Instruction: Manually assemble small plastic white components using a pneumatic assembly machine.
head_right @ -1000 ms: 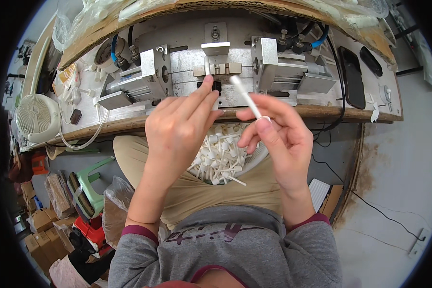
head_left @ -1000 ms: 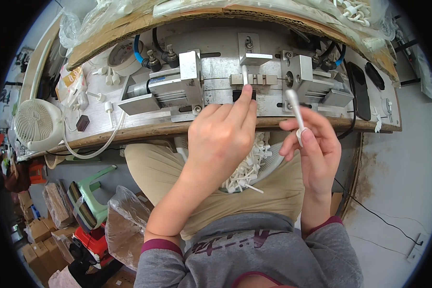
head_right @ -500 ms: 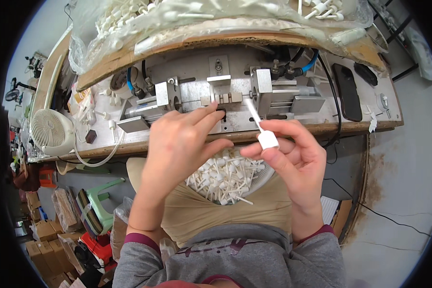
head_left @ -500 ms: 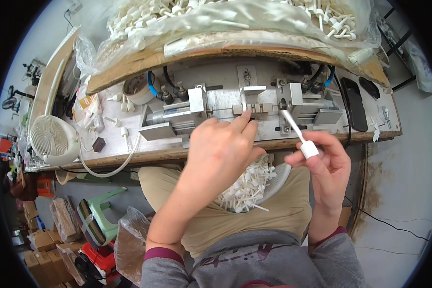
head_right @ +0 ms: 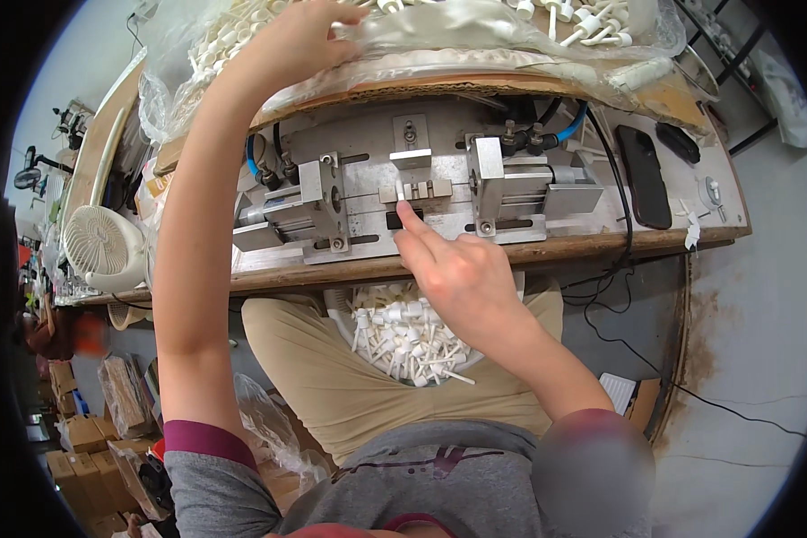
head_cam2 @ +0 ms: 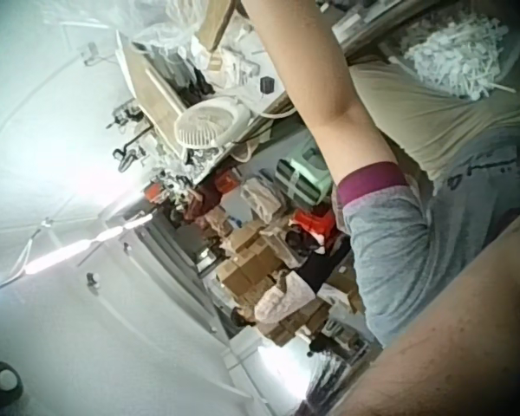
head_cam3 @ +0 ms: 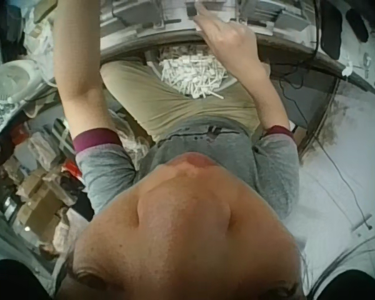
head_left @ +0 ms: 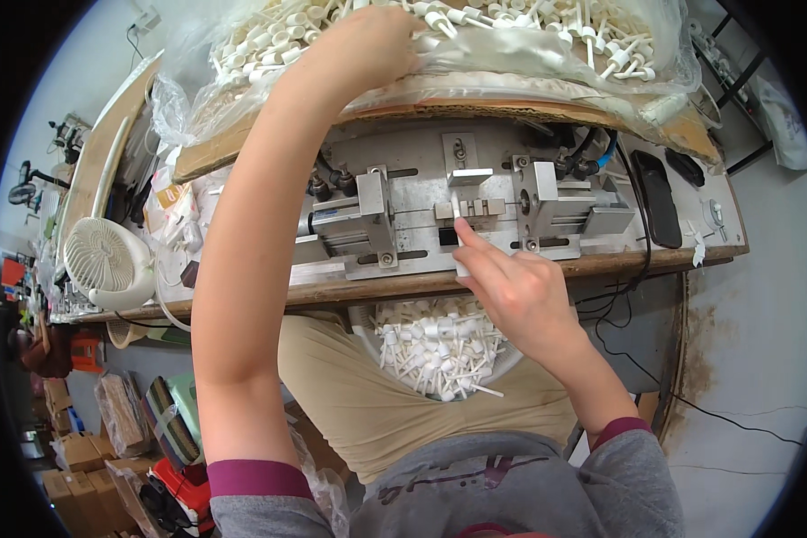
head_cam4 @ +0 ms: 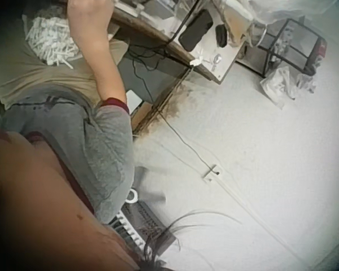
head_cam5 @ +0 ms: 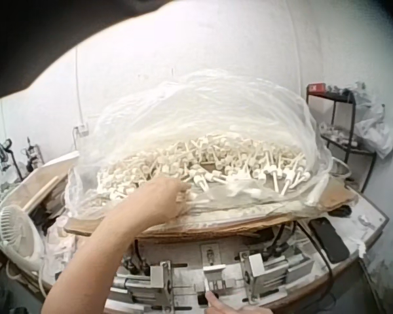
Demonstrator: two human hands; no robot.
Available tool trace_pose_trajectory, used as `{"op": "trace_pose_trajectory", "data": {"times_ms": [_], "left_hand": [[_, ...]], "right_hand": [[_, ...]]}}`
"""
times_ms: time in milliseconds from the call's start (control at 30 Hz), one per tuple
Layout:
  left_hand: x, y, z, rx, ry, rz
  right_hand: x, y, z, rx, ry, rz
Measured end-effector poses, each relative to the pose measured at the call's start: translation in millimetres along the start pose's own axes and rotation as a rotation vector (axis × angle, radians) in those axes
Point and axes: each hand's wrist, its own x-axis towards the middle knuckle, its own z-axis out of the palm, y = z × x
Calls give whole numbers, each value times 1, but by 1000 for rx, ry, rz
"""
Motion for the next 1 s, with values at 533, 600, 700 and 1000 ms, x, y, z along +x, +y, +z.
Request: {"op": "trace_pose_trajectory", "data": {"times_ms": [533, 600, 700, 1000], "left_hand": [[-94, 58, 6, -1263, 359, -96], [-121, 75, 20, -1421, 249, -118], [-148, 95, 28, -1552, 82, -259], [-179, 77, 36, -1183, 481, -333]], "right_hand": [[18, -8, -14, 270, 382, 3], [27, -18, -25, 260, 541, -62], [31, -16, -29, 202, 584, -187], [4, 1, -25, 442, 278, 93]]}}
